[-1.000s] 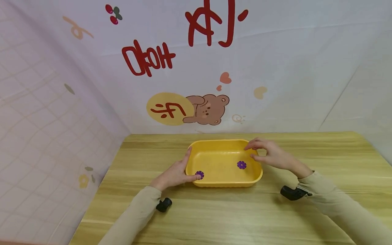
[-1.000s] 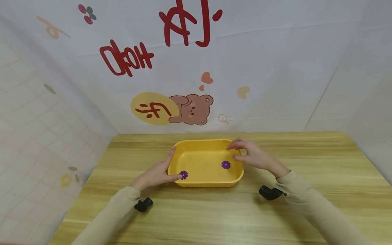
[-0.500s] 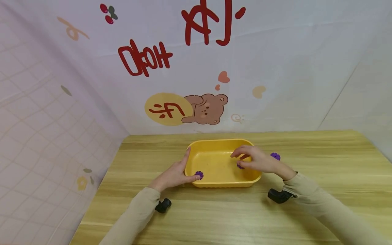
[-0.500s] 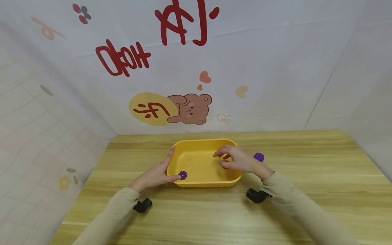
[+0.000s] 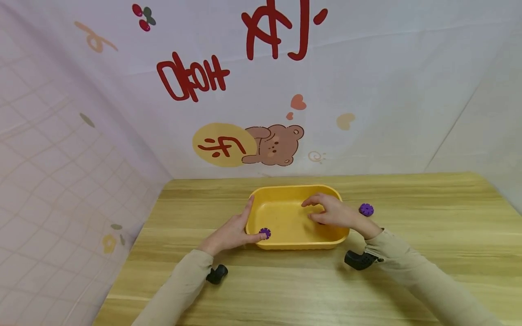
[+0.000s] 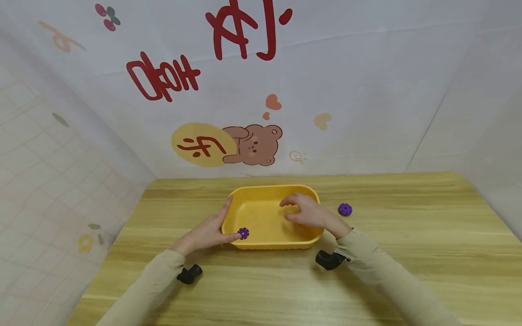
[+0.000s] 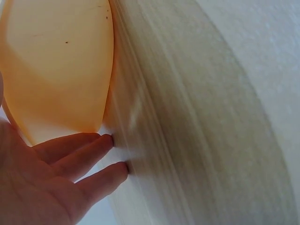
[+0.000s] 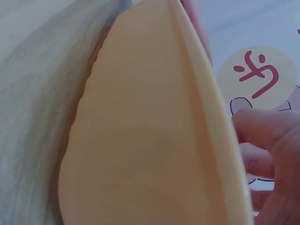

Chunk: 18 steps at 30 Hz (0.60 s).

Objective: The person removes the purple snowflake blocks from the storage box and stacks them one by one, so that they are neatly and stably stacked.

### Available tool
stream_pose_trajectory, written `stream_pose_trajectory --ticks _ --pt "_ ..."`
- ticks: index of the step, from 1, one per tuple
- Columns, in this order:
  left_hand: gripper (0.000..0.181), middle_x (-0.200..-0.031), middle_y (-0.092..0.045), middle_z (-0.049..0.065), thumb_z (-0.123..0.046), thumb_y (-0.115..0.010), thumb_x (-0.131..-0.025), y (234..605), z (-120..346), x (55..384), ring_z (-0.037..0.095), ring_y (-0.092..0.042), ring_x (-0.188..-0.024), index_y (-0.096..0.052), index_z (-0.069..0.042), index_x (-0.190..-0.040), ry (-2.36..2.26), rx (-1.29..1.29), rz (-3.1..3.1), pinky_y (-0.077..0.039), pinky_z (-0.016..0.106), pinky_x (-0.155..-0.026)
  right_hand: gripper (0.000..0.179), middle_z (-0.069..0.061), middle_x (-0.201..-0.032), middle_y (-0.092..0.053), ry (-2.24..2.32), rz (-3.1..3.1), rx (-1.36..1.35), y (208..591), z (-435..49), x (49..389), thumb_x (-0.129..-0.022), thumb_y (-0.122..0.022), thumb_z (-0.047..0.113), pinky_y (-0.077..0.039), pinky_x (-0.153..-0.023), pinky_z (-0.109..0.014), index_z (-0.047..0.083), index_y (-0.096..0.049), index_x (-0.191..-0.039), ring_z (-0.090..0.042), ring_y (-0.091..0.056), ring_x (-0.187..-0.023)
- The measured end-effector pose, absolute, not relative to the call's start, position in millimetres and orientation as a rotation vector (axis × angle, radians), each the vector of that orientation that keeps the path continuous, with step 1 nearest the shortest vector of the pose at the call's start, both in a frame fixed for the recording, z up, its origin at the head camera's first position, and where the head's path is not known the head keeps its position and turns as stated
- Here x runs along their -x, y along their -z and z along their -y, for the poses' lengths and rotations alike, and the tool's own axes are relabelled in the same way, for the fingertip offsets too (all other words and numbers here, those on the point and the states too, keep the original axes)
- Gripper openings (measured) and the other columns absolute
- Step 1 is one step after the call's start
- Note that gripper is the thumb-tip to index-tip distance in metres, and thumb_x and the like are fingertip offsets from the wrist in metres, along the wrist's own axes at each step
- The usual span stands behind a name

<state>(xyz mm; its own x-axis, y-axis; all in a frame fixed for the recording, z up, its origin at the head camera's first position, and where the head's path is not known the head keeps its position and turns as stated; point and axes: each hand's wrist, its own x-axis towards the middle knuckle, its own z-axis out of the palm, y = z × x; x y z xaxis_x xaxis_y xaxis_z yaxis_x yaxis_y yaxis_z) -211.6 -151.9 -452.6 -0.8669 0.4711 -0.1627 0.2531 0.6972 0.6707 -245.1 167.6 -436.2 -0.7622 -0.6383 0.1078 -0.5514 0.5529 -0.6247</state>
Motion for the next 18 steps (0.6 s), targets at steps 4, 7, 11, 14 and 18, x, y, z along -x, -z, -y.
stream_pose_trajectory --ticks 4,7,11,14,18 --pt "0.116 -0.104 -0.059 0.011 -0.053 -0.072 -0.082 453 153 212 0.015 -0.056 -0.083 0.011 -0.018 -0.155 -0.953 -0.577 -2.587 -0.047 0.034 -0.087 0.03 -0.018 -0.107 -0.063 0.922 -2.65 0.99 435 -165 244 -0.088 -0.067 0.014 -0.046 -0.086 -0.046 -0.004 -0.064 -0.111 -0.035 -0.057 -0.1" --pt "0.116 -0.105 -0.06 0.012 -0.055 -0.071 -0.082 453 153 211 0.014 -0.057 -0.082 0.011 -0.017 -0.155 -0.94 -0.59 -2.595 -0.048 0.032 -0.085 0.032 -0.016 -0.102 -0.064 0.859 -2.622 0.99 434 -162 245 -0.088 -0.068 0.017 -0.047 -0.084 -0.043 -0.005 -0.064 -0.11 -0.033 -0.058 -0.096" --pt "0.115 -0.103 -0.06 0.011 -0.054 -0.07 -0.083 453 153 210 0.013 -0.057 -0.081 0.011 -0.016 -0.155 -0.953 -0.603 -2.592 -0.049 0.032 -0.083 0.03 -0.013 -0.095 -0.064 0.844 -2.593 1.055 439 -158 245 -0.087 -0.068 0.016 -0.047 -0.082 -0.041 -0.005 -0.065 -0.108 -0.03 -0.059 -0.09" --pt "0.115 -0.1 -0.06 0.01 -0.053 -0.07 -0.083 452 153 210 0.014 -0.057 -0.08 0.011 -0.015 -0.155 -0.961 -0.603 -2.59 -0.049 0.032 -0.082 0.028 -0.011 -0.093 -0.064 0.892 -2.592 1.1 444 -155 243 -0.086 -0.068 0.013 -0.048 -0.08 -0.038 -0.005 -0.065 -0.107 -0.028 -0.058 -0.087" --pt "0.115 -0.101 -0.06 0.01 -0.054 -0.07 -0.083 452 153 210 0.014 -0.057 -0.081 0.012 -0.016 -0.155 -0.954 -0.593 -2.592 -0.049 0.032 -0.083 0.028 -0.013 -0.098 -0.063 0.992 -2.554 1.114 450 -149 241 -0.087 -0.069 0.011 -0.052 -0.082 -0.036 -0.004 -0.064 -0.109 -0.029 -0.059 -0.091"
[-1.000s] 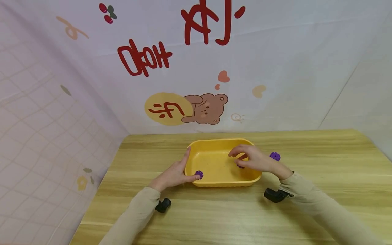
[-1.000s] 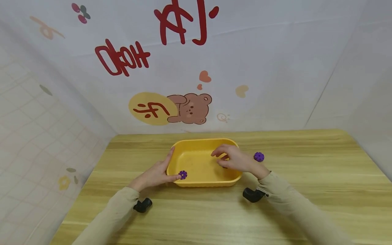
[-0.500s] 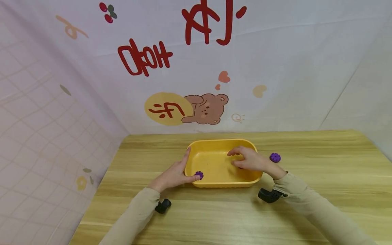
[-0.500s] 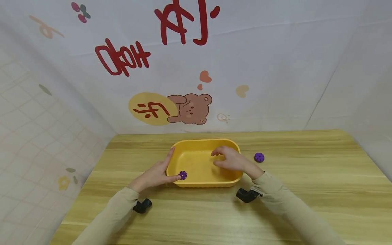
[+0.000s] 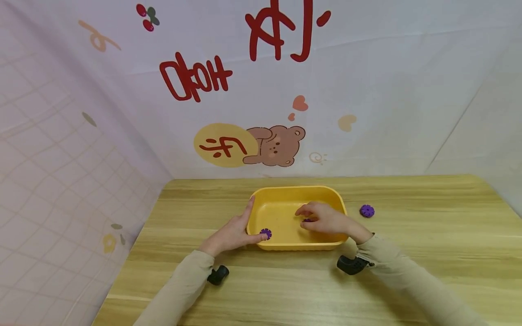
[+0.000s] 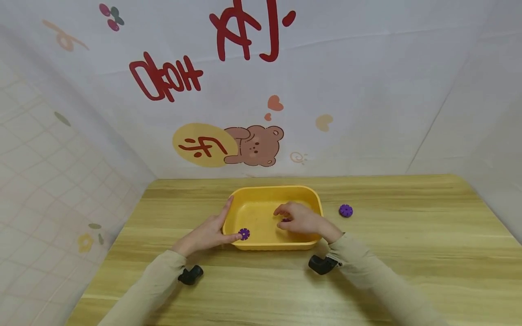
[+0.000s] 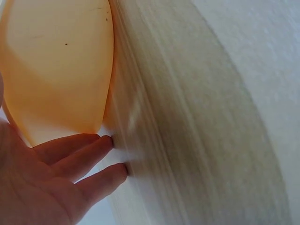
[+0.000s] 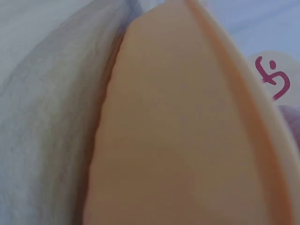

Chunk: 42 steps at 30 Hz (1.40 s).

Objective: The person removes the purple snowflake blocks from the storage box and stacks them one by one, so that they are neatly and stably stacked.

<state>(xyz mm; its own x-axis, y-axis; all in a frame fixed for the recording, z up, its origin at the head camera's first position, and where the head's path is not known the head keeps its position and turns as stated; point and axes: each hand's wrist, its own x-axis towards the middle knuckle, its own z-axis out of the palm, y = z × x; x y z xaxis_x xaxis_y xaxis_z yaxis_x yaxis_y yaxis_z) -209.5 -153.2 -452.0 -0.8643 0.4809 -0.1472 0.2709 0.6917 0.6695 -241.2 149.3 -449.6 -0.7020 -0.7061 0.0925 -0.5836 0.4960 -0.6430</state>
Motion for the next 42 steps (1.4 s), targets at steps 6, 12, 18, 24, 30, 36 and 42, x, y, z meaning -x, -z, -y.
stream_pose_trajectory --ticks 6,12,18,24,30,36,42 --pt "0.116 -0.099 -0.058 0.009 -0.057 -0.07 -0.082 451 152 209 0.014 -0.057 -0.081 0.011 -0.018 -0.155 -0.936 -0.571 -2.595 -0.049 0.032 -0.084 0.028 -0.017 -0.102 -0.063 1.126 -2.459 1.115 457 -144 241 -0.087 -0.07 0.007 -0.053 -0.083 -0.036 -0.008 -0.063 -0.11 -0.033 -0.061 -0.097" --pt "0.116 -0.094 -0.058 0.006 -0.058 -0.07 -0.081 451 152 209 0.014 -0.057 -0.079 0.011 -0.017 -0.155 -0.942 -0.567 -2.589 -0.049 0.032 -0.084 0.026 -0.019 -0.107 -0.065 1.149 -2.422 1.083 456 -147 245 -0.089 -0.067 0.003 -0.052 -0.086 -0.04 -0.009 -0.062 -0.111 -0.035 -0.06 -0.101" --pt "0.116 -0.097 -0.058 0.007 -0.057 -0.07 -0.081 451 152 208 0.015 -0.056 -0.082 0.011 -0.018 -0.155 -0.956 -0.562 -2.585 -0.048 0.035 -0.088 0.019 -0.012 -0.1 -0.067 0.989 -2.473 1.182 453 -149 247 -0.087 -0.068 0.004 -0.053 -0.082 -0.039 -0.004 -0.068 -0.104 -0.029 -0.062 -0.094" --pt "0.114 -0.115 -0.059 0.018 -0.052 -0.071 -0.083 452 152 208 0.019 -0.056 -0.09 0.012 -0.02 -0.155 -0.958 -0.551 -2.59 -0.044 0.04 -0.096 0.019 -0.007 -0.093 -0.063 0.961 -2.47 1.223 460 -145 248 -0.083 -0.072 0.006 -0.053 -0.078 -0.032 -0.002 -0.071 -0.101 -0.023 -0.061 -0.086" --pt "0.114 -0.114 -0.06 0.019 -0.053 -0.071 -0.083 451 152 208 0.019 -0.056 -0.09 0.011 -0.02 -0.155 -0.955 -0.545 -2.589 -0.044 0.04 -0.097 0.024 -0.009 -0.094 -0.062 1.029 -2.447 1.186 465 -142 249 -0.079 -0.074 0.002 -0.054 -0.076 -0.029 -0.002 -0.071 -0.102 -0.023 -0.063 -0.085" --pt "0.114 -0.106 -0.059 0.014 -0.052 -0.071 -0.083 451 151 208 0.019 -0.055 -0.086 0.011 -0.02 -0.155 -0.954 -0.537 -2.585 -0.045 0.039 -0.095 0.025 -0.007 -0.093 -0.061 1.043 -2.463 1.144 463 -135 247 -0.077 -0.075 -0.001 -0.053 -0.076 -0.029 0.001 -0.073 -0.101 -0.022 -0.059 -0.083" --pt "0.115 -0.092 -0.058 0.009 -0.052 -0.071 -0.083 451 151 209 0.018 -0.055 -0.08 0.012 -0.02 -0.155 -0.96 -0.541 -2.575 -0.047 0.036 -0.086 0.024 -0.003 -0.091 -0.061 0.98 -2.525 1.161 465 -131 249 -0.076 -0.078 0.001 -0.049 -0.072 -0.028 0.004 -0.074 -0.1 -0.018 -0.055 -0.08"
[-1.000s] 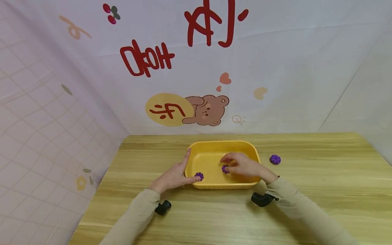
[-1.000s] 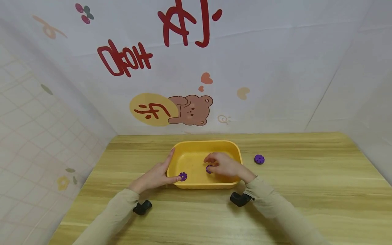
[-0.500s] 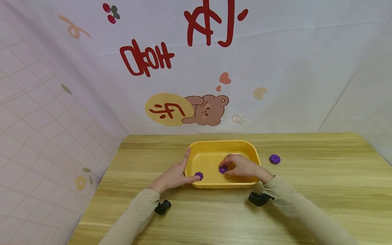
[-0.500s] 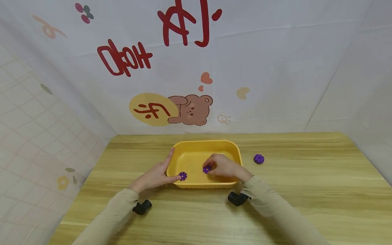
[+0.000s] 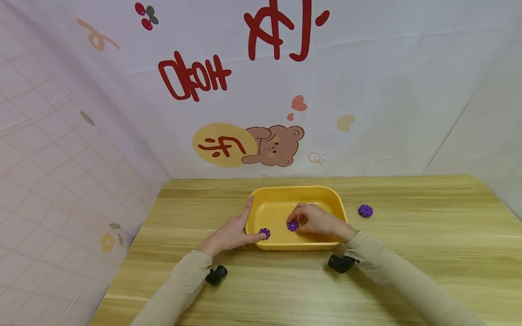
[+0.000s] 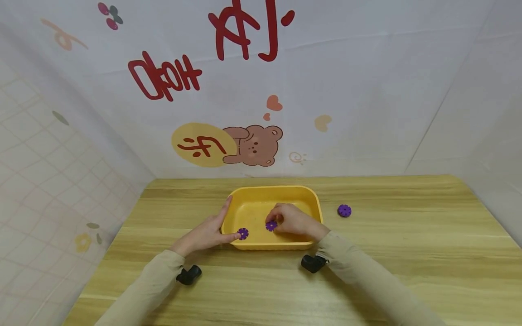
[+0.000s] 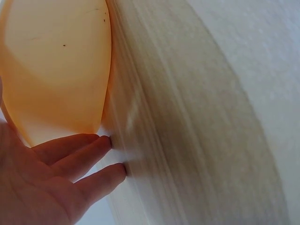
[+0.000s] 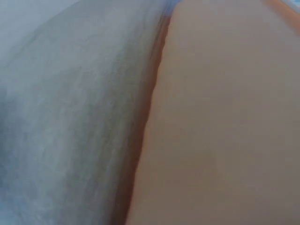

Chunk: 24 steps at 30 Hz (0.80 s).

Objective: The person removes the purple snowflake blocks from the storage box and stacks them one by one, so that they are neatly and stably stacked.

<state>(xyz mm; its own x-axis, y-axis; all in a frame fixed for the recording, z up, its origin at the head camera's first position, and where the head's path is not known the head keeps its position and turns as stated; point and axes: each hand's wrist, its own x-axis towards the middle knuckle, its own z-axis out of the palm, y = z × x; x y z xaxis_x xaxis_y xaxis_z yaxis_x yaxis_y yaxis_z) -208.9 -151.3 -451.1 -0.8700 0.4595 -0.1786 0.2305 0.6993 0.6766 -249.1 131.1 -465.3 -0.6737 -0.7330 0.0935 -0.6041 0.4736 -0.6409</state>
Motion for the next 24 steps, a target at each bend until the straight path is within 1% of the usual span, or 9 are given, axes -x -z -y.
stream_pose_trajectory --ticks 2,4,7,10,11,14,18,22,24 --pt "0.115 -0.09 -0.057 0.008 -0.053 -0.071 -0.082 451 151 209 0.017 -0.055 -0.079 0.012 -0.021 -0.155 -0.962 -0.537 -2.568 -0.047 0.036 -0.085 0.024 -0.002 -0.09 -0.061 0.952 -2.538 1.162 465 -131 249 -0.076 -0.079 0.003 -0.049 -0.072 -0.028 0.005 -0.074 -0.1 -0.017 -0.055 -0.079" --pt "0.115 -0.093 -0.058 0.01 -0.052 -0.071 -0.083 451 151 209 0.018 -0.055 -0.08 0.012 -0.021 -0.155 -0.968 -0.536 -2.566 -0.047 0.037 -0.087 0.025 -0.001 -0.09 -0.061 0.934 -2.543 1.157 466 -130 250 -0.077 -0.079 0.004 -0.048 -0.072 -0.027 0.005 -0.073 -0.101 -0.016 -0.055 -0.079" --pt "0.114 -0.111 -0.059 0.017 -0.05 -0.072 -0.083 451 151 208 0.018 -0.056 -0.089 0.012 -0.021 -0.155 -0.973 -0.536 -2.572 -0.045 0.039 -0.094 0.029 0.0 -0.086 -0.061 0.954 -2.518 1.137 467 -131 252 -0.077 -0.078 0.002 -0.048 -0.072 -0.027 0.002 -0.071 -0.104 -0.014 -0.054 -0.077" --pt "0.114 -0.128 -0.053 0.023 -0.05 -0.072 -0.083 451 151 208 0.02 -0.056 -0.098 0.011 -0.022 -0.155 -0.982 -0.536 -2.576 -0.041 0.042 -0.101 0.034 0.0 -0.083 -0.059 0.982 -2.487 1.108 468 -131 253 -0.076 -0.077 0.0 -0.048 -0.072 -0.027 -0.001 -0.068 -0.108 -0.013 -0.053 -0.076" --pt "0.114 -0.131 -0.052 0.024 -0.051 -0.072 -0.083 451 151 208 0.02 -0.056 -0.1 0.011 -0.022 -0.155 -0.98 -0.537 -2.578 -0.041 0.042 -0.101 0.034 0.0 -0.082 -0.059 0.989 -2.478 1.094 468 -131 253 -0.076 -0.077 0.0 -0.048 -0.072 -0.027 -0.001 -0.068 -0.109 -0.013 -0.052 -0.076" --pt "0.114 -0.129 -0.053 0.024 -0.052 -0.071 -0.083 451 151 208 0.02 -0.056 -0.098 0.011 -0.021 -0.155 -0.976 -0.547 -2.58 -0.041 0.042 -0.101 0.033 0.0 -0.083 -0.059 0.991 -2.477 1.081 468 -131 252 -0.076 -0.077 0.002 -0.048 -0.072 -0.027 0.0 -0.068 -0.108 -0.013 -0.053 -0.077" --pt "0.113 -0.118 -0.058 0.019 -0.049 -0.072 -0.084 451 151 208 0.019 -0.056 -0.091 0.011 -0.02 -0.155 -0.973 -0.55 -2.577 -0.044 0.04 -0.098 0.031 -0.001 -0.089 -0.061 0.984 -2.499 1.068 468 -129 252 -0.077 -0.078 0.006 -0.049 -0.073 -0.028 0.001 -0.07 -0.107 -0.015 -0.054 -0.08" --pt "0.113 -0.11 -0.059 0.015 -0.047 -0.072 -0.084 451 151 208 0.017 -0.056 -0.087 0.011 -0.021 -0.155 -0.981 -0.534 -2.571 -0.045 0.04 -0.096 0.029 -0.003 -0.094 -0.064 0.973 -2.526 1.08 465 -123 253 -0.081 -0.077 0.012 -0.048 -0.073 -0.028 0.003 -0.071 -0.108 -0.016 -0.055 -0.081" --pt "0.113 -0.106 -0.059 0.013 -0.049 -0.072 -0.084 452 151 209 0.017 -0.056 -0.086 0.011 -0.02 -0.155 -0.971 -0.538 -2.578 -0.046 0.039 -0.094 0.028 -0.003 -0.097 -0.065 0.98 -2.517 1.098 465 -119 254 -0.083 -0.076 0.015 -0.048 -0.074 -0.028 0.003 -0.071 -0.108 -0.017 -0.056 -0.081"
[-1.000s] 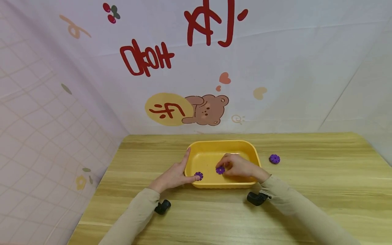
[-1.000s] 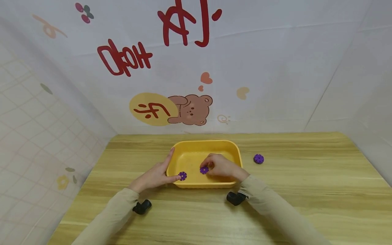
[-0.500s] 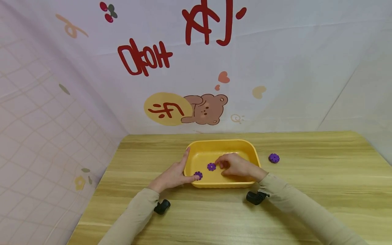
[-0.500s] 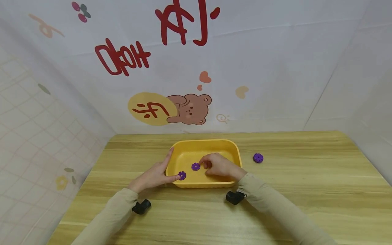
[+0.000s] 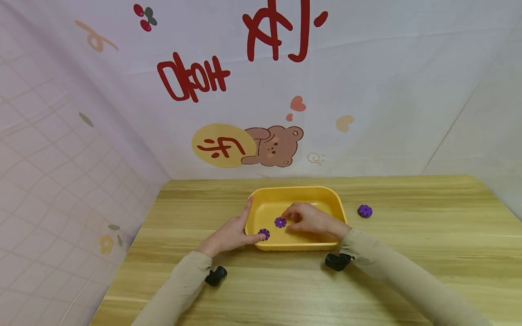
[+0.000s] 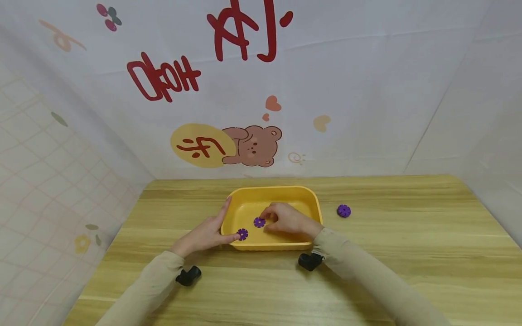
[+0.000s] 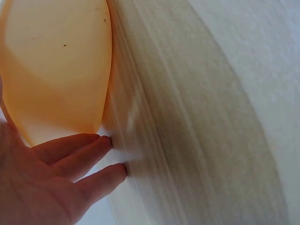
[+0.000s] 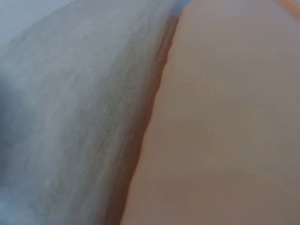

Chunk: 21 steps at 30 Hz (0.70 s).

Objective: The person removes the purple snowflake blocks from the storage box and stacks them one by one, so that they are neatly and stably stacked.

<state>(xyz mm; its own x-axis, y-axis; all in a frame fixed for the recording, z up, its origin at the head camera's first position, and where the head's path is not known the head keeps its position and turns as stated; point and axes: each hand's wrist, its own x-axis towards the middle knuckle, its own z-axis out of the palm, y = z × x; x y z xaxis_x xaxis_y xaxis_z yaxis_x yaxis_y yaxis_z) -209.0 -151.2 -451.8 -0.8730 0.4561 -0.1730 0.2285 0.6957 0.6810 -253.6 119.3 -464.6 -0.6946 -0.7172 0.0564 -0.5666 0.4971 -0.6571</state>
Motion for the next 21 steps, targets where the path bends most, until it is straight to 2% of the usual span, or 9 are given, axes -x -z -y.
stream_pose_trajectory --ticks 4,9,16,18,21 --pt "0.114 -0.098 -0.058 0.011 -0.052 -0.071 -0.083 452 152 209 0.017 -0.056 -0.082 0.012 -0.02 -0.155 -0.966 -0.543 -2.572 -0.047 0.038 -0.089 0.028 -0.005 -0.097 -0.064 0.981 -2.504 1.135 466 -113 256 -0.086 -0.073 0.016 -0.047 -0.073 -0.028 0.002 -0.07 -0.111 -0.019 -0.055 -0.081" --pt "0.114 -0.105 -0.059 0.012 -0.054 -0.07 -0.083 452 152 209 0.017 -0.056 -0.085 0.013 -0.023 -0.155 -0.968 -0.534 -2.559 -0.047 0.038 -0.091 0.035 -0.003 -0.093 -0.059 0.926 -2.521 1.135 468 -108 260 -0.085 -0.075 0.016 -0.043 -0.068 -0.026 0.004 -0.068 -0.117 -0.016 -0.049 -0.077" --pt "0.113 -0.089 -0.058 0.009 -0.052 -0.07 -0.085 452 155 210 0.016 -0.056 -0.072 0.013 -0.02 -0.155 -0.984 -0.571 -2.558 -0.048 0.034 -0.074 0.029 -0.002 -0.094 -0.058 0.904 -2.525 1.099 468 -100 262 -0.082 -0.079 0.016 -0.043 -0.068 -0.026 0.007 -0.072 -0.109 -0.015 -0.049 -0.077" --pt "0.113 -0.091 -0.059 0.01 -0.052 -0.07 -0.084 452 155 210 0.017 -0.056 -0.074 0.014 -0.02 -0.154 -0.979 -0.573 -2.563 -0.048 0.034 -0.077 0.026 -0.002 -0.094 -0.06 0.907 -2.532 1.088 467 -99 261 -0.081 -0.079 0.016 -0.043 -0.068 -0.027 0.008 -0.073 -0.105 -0.015 -0.049 -0.077" --pt "0.114 -0.106 -0.06 0.016 -0.053 -0.07 -0.084 451 154 210 0.017 -0.057 -0.083 0.014 -0.021 -0.154 -0.964 -0.567 -2.576 -0.047 0.036 -0.087 0.024 0.0 -0.092 -0.06 0.887 -2.547 1.081 468 -98 261 -0.081 -0.08 0.017 -0.045 -0.067 -0.026 0.009 -0.073 -0.102 -0.013 -0.05 -0.075"
